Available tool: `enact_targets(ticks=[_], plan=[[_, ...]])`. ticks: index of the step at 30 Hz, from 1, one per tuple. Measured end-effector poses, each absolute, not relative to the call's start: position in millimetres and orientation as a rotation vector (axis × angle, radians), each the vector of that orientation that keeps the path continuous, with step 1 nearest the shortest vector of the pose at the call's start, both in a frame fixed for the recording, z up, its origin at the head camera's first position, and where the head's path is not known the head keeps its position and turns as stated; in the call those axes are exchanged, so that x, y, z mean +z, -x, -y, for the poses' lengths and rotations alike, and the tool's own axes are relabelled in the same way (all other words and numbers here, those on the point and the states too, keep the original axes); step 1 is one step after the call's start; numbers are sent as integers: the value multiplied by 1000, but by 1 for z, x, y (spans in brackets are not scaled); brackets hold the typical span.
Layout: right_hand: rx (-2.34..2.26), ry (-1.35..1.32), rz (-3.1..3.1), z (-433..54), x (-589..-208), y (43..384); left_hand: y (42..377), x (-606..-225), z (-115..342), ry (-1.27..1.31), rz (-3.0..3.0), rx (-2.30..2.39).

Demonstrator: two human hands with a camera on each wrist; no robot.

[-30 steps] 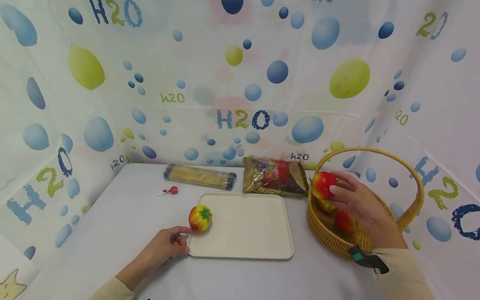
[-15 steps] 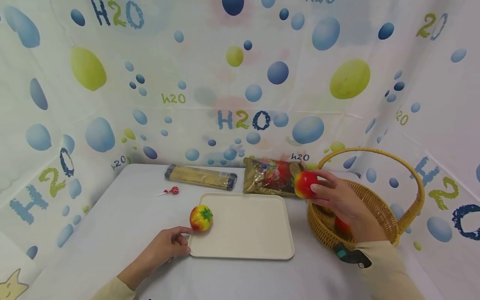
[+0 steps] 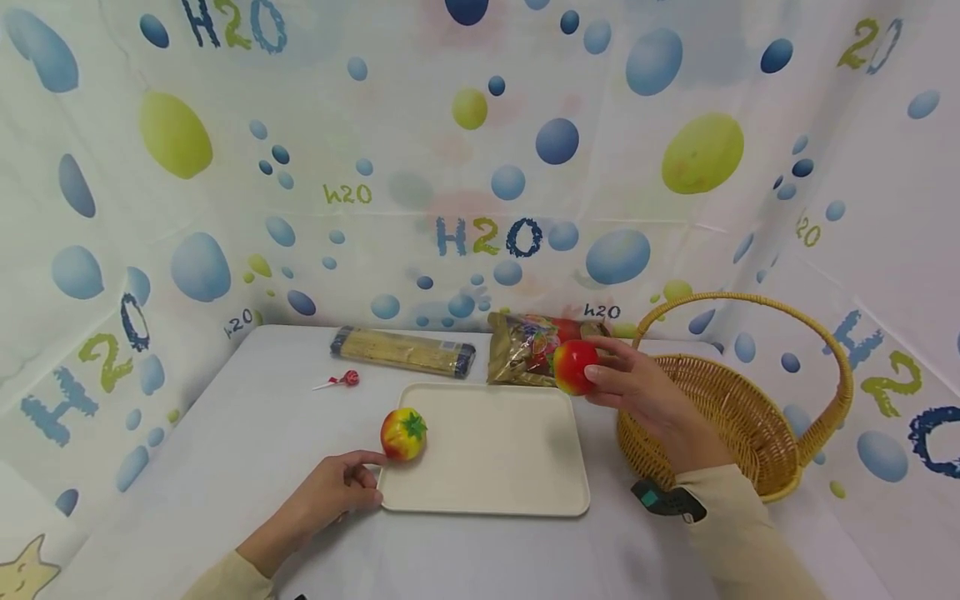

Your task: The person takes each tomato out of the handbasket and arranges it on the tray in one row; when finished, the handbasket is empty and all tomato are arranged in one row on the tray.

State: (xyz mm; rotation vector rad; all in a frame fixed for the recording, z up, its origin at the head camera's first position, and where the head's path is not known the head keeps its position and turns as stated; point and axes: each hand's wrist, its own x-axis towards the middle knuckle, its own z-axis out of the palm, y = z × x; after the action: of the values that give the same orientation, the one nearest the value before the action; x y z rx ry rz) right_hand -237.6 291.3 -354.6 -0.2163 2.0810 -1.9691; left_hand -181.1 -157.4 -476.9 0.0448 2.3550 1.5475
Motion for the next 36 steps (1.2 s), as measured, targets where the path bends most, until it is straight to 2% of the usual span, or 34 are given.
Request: enact_targets(ticks=[36], plan=[[-1849, 322, -2024, -209, -392, 259, 184, -482, 159, -90, -2362, 1569]])
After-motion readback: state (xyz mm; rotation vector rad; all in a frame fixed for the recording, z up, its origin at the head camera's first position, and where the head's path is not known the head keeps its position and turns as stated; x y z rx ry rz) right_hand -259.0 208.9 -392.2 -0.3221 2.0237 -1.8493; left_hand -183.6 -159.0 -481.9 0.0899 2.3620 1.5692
